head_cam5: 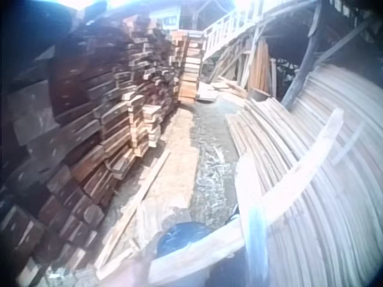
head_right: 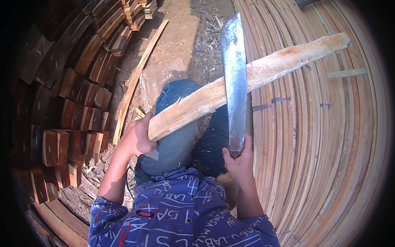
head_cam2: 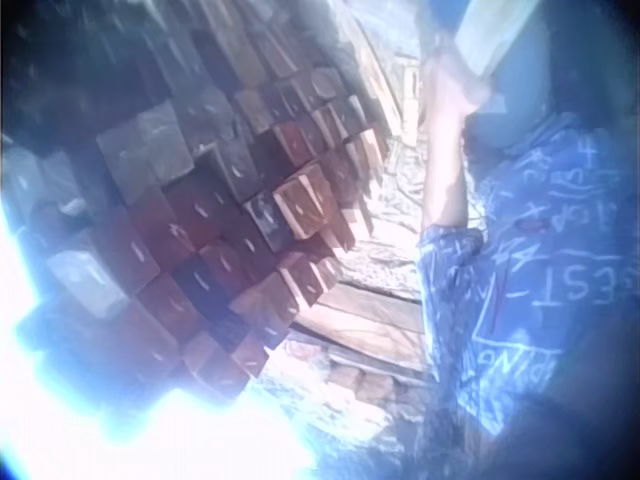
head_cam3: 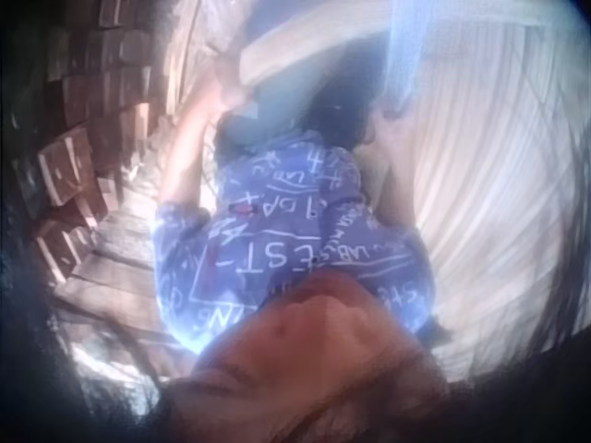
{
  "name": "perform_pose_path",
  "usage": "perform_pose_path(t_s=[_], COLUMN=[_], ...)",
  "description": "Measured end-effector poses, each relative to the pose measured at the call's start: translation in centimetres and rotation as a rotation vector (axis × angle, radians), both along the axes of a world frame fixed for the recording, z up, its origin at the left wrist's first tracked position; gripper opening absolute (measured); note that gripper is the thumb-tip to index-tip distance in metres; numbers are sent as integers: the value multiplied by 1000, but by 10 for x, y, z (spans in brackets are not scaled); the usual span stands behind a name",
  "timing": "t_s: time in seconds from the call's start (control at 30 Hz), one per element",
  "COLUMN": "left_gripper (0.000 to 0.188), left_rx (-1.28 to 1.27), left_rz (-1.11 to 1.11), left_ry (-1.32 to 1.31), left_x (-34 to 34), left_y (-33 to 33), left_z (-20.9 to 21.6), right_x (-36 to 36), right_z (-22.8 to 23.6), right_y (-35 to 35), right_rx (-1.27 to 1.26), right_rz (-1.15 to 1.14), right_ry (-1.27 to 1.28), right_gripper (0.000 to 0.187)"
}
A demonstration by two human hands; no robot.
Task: The person sits on the ground and uses a machete to shave thin strips off a long wooden plank. They hold the plank with their left hand and repeatedly strike it with the machete in their right hand, creating wood shavings.
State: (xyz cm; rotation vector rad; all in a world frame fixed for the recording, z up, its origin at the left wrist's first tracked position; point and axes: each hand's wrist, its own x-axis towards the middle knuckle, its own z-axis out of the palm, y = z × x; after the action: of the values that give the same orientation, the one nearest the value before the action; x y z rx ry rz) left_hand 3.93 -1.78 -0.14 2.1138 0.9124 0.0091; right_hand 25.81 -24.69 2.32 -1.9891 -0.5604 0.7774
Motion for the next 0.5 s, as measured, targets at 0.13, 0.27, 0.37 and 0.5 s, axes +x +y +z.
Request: perform_pose_path(t_s=[0.13, 0.27, 0.37, 0.5], left_gripper=[69, 67, 66, 65], left_rx=[-28, -39, -13, 14], left_rz=[0, 6, 23, 17], left_ry=[76, 50, 57, 43], left_x=[-5, -5, -3, -7], left_y=[6, 9, 5, 6], left_z=[1, 3, 3, -2], right_x=[0, 9, 12, 3], right_z=[-2, 12, 6, 3], right_y=[1, 4, 12, 13], right_rx=[44, 61, 84, 54], right_rz=[219, -66, -124, 258], right_ry=[-264, 153, 183, -326], right_gripper=[72, 72, 72, 72])
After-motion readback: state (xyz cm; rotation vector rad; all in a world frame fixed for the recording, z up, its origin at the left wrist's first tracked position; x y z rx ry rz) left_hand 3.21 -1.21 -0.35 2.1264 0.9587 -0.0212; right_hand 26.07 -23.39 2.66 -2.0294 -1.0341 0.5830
